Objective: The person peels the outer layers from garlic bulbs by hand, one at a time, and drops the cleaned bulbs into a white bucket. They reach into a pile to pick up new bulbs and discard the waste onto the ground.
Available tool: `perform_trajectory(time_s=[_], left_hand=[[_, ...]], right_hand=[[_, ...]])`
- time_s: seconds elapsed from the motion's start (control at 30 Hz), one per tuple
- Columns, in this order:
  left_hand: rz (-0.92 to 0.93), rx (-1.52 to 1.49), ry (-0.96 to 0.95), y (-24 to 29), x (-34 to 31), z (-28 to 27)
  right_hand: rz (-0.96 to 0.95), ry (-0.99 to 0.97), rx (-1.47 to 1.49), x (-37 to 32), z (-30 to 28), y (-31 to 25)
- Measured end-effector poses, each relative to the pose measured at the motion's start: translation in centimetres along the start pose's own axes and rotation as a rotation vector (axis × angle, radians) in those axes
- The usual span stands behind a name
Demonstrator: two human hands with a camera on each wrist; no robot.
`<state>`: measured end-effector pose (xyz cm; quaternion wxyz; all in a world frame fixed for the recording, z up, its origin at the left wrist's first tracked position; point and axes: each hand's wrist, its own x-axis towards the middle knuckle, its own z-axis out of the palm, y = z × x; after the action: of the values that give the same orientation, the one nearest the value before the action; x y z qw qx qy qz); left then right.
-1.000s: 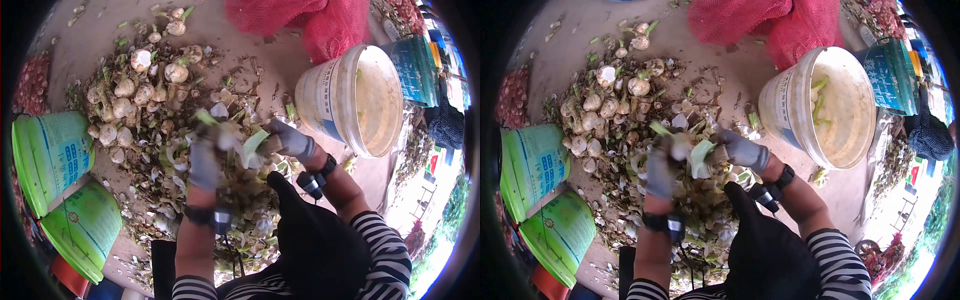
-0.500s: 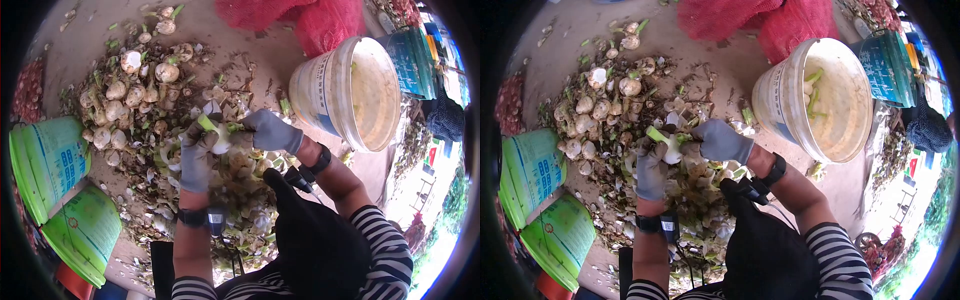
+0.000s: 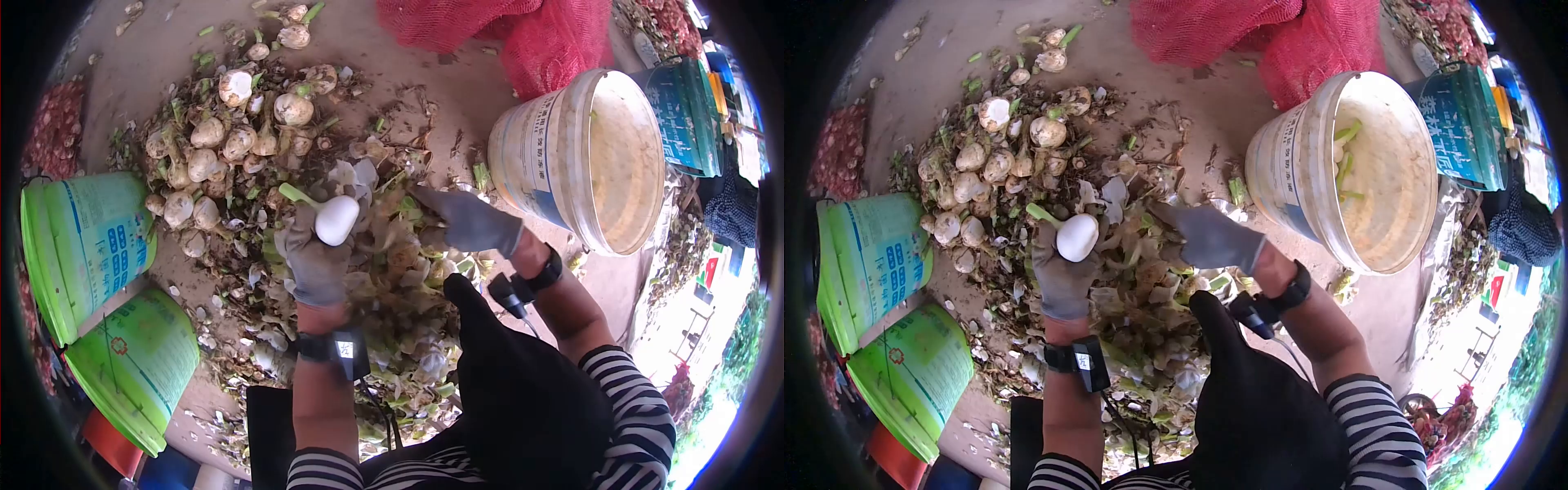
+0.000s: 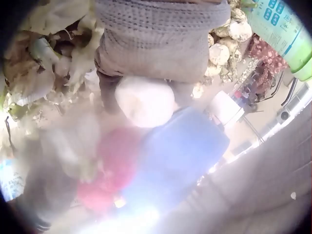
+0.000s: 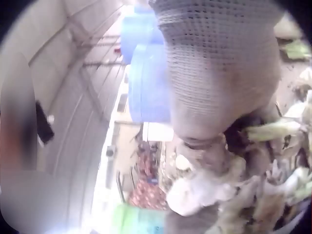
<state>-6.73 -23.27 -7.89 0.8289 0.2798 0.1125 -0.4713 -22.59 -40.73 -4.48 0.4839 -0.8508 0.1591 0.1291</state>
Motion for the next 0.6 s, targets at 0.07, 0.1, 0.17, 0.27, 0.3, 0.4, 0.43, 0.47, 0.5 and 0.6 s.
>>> perform_trajectory(time_s=[0.07, 0.1, 0.17, 0.27, 0.3, 0.4, 0.43, 0.47, 0.5, 0.6], left_hand=[[0.039, 0.109, -0.035, -0.2, -0.6, 0.3], [0.075, 0.219, -0.068, -0.2, -0.9, 0.4], [0.043, 0.364, -0.072, 0.0, -1.3, 0.7], [0.123, 0.562, 0.085, 0.5, -2.1, 2.8], [0.129, 0.563, 0.082, 0.4, -2.1, 2.2], [0.296, 0.687, 0.145, -0.1, -2.6, 1.4], [0.303, 0.685, 0.138, -0.2, -2.9, 2.3], [0.282, 0.678, 0.136, -0.5, -3.1, 3.0], [0.252, 0.671, 0.137, -0.9, -3.3, 3.5], [0.248, 0.698, 0.063, -1.3, -3.4, 4.0]], right_hand=[[-0.062, 0.088, 0.127, 1.0, 1.3, -0.3], [-0.121, 0.174, 0.256, 1.4, 1.6, -0.8], [-0.124, 0.174, 0.459, 1.7, 1.5, -2.1], [-0.152, 0.233, 0.57, 1.8, 1.6, -2.3], [-0.159, 0.234, 0.567, 1.7, 1.7, -2.0], [-0.034, 0.406, -0.031, 1.7, 1.8, -1.5], [-0.112, 0.415, -0.047, 1.7, 1.5, -2.0], [-0.186, 0.423, -0.063, 1.6, 1.3, -2.3], [-0.179, 0.426, -0.065, 1.6, 1.5, -2.5], [-0.132, 0.344, -0.21, 1.9, 1.2, -3.4]])
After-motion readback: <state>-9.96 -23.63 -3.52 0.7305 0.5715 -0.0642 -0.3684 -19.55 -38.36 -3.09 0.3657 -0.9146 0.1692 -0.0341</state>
